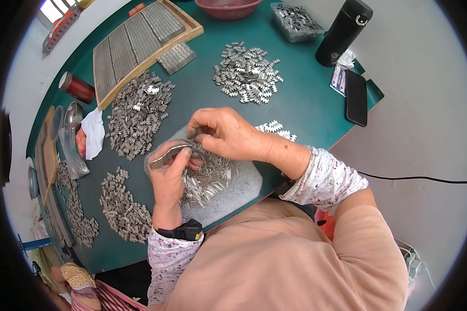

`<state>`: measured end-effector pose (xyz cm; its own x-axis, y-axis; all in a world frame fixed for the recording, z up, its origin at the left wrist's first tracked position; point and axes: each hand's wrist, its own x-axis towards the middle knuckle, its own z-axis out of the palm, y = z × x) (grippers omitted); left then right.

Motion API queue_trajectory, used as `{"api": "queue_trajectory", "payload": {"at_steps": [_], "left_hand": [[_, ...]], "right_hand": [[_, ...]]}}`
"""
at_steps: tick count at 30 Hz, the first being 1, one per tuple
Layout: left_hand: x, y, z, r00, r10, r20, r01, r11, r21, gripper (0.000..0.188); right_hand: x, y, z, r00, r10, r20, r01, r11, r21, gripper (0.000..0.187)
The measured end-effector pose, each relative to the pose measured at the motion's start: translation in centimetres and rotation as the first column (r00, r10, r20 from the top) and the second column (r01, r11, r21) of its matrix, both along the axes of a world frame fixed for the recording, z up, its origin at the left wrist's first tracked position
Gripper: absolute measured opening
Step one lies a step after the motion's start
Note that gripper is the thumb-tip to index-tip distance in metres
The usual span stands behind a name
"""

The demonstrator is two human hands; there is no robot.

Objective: Sorting and arranging small metal hardware components on a workbench.

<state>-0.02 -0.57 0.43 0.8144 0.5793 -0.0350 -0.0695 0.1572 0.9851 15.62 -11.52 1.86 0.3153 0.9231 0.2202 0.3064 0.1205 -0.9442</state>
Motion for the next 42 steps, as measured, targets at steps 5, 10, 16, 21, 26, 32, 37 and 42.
{"api": "queue_trajectory", "payload": {"at_steps": [5, 10, 16, 21, 26, 32, 37, 42], "left_hand": [[-0.1, -0.1, -0.1, 1.000, -0.003, 0.021, 0.003, 1.000, 0.002, 0.009], [0.1, -0.2, -0.4, 1.000, 0.009, 0.029, -0.010, 0.999, 0.047, 0.010], [0.2, -0.3, -0.9, 1.000, 0.029, 0.006, -0.029, 0.999, 0.045, 0.009], [-0.3, 0.6, -2.5, 1.000, 0.020, 0.000, -0.018, 0.909, 0.416, 0.004], [0.0, 0.2, -0.3, 0.999, 0.033, 0.009, -0.033, 0.998, 0.053, 0.006], [-0.3, 0.6, -0.9, 0.992, 0.065, 0.110, -0.025, 0.944, -0.328, 0.009], [-0.1, 0.4, -1.1, 0.985, 0.132, 0.109, -0.079, 0.916, -0.394, 0.010], [-0.1, 1.1, -1.3, 0.991, 0.126, 0.037, -0.103, 0.920, -0.377, 0.013]], "right_hand": [[-0.2, 0.0, 0.6, 0.999, -0.028, -0.015, 0.028, 0.999, -0.018, 0.014], [-0.3, 0.3, 0.2, 0.995, -0.033, 0.090, 0.031, 0.999, 0.028, 0.015], [-0.2, 0.3, 0.0, 0.972, -0.024, 0.233, 0.011, 0.998, 0.059, 0.015], [-0.9, 0.8, -0.5, 0.850, -0.024, 0.526, -0.073, 0.984, 0.164, 0.023], [-1.3, 0.5, -0.7, 0.884, -0.138, 0.446, 0.047, 0.977, 0.210, 0.025], [-2.7, 0.4, 0.6, 0.686, -0.254, 0.682, 0.029, 0.946, 0.322, 0.032], [-2.2, 0.7, 0.0, 0.681, -0.194, 0.706, -0.026, 0.957, 0.288, 0.039], [-1.4, 1.3, 0.8, 0.747, -0.112, 0.655, -0.023, 0.981, 0.194, 0.030]]}}
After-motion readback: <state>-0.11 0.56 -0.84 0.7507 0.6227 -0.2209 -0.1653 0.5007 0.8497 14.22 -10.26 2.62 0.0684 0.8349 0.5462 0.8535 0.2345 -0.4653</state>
